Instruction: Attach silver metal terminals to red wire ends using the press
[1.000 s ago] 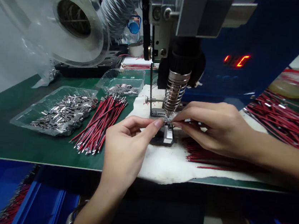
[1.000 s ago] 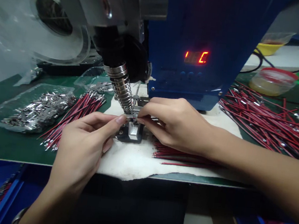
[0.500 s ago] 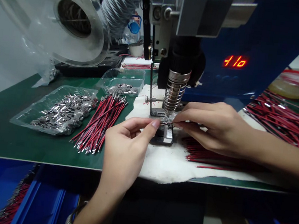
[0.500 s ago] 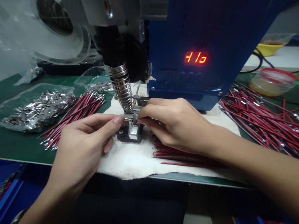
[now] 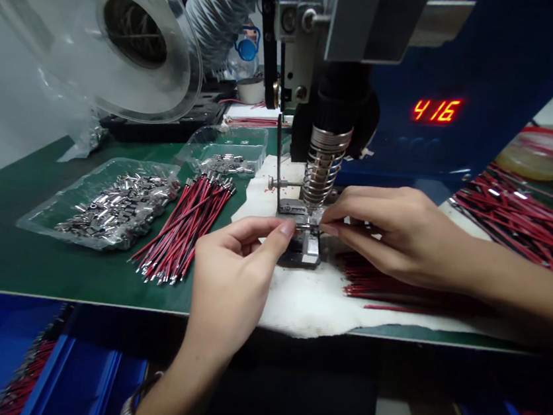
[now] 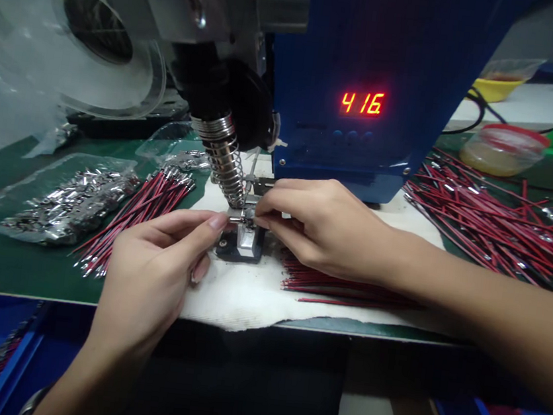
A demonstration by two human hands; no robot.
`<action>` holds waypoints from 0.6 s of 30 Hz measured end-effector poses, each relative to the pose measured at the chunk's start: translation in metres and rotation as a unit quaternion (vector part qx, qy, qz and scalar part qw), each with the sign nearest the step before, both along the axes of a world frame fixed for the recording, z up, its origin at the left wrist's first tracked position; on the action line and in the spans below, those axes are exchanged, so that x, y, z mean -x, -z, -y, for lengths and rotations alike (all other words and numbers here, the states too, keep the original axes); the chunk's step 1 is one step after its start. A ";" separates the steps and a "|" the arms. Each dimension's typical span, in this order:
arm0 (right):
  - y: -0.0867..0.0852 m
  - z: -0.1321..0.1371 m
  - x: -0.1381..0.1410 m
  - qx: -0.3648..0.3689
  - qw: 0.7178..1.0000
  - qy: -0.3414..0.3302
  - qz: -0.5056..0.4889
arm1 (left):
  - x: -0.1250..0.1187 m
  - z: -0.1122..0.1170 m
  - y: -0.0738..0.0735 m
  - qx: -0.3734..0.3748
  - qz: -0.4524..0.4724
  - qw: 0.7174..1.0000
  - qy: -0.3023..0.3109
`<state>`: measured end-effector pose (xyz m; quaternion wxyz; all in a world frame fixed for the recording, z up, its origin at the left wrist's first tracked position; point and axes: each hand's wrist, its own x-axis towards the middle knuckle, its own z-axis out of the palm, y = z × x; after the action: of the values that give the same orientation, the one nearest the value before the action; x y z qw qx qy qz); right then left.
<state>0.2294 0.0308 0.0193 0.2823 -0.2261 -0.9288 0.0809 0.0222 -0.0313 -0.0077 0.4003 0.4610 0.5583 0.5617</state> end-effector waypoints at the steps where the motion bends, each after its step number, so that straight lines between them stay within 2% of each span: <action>1: 0.000 0.000 0.000 0.001 1.000 0.000 -0.001 | 0.000 0.000 0.000 -0.001 -0.001 1.000 -0.001; 18: 0.002 0.000 0.000 0.011 1.000 0.000 -0.012 | -0.001 0.000 -0.001 -0.003 -0.005 1.000 -0.002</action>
<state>0.2293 0.0310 0.0171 0.2907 -0.2282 -0.9245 0.0935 0.0236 -0.0317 -0.0067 0.3949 0.4641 0.5597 0.5616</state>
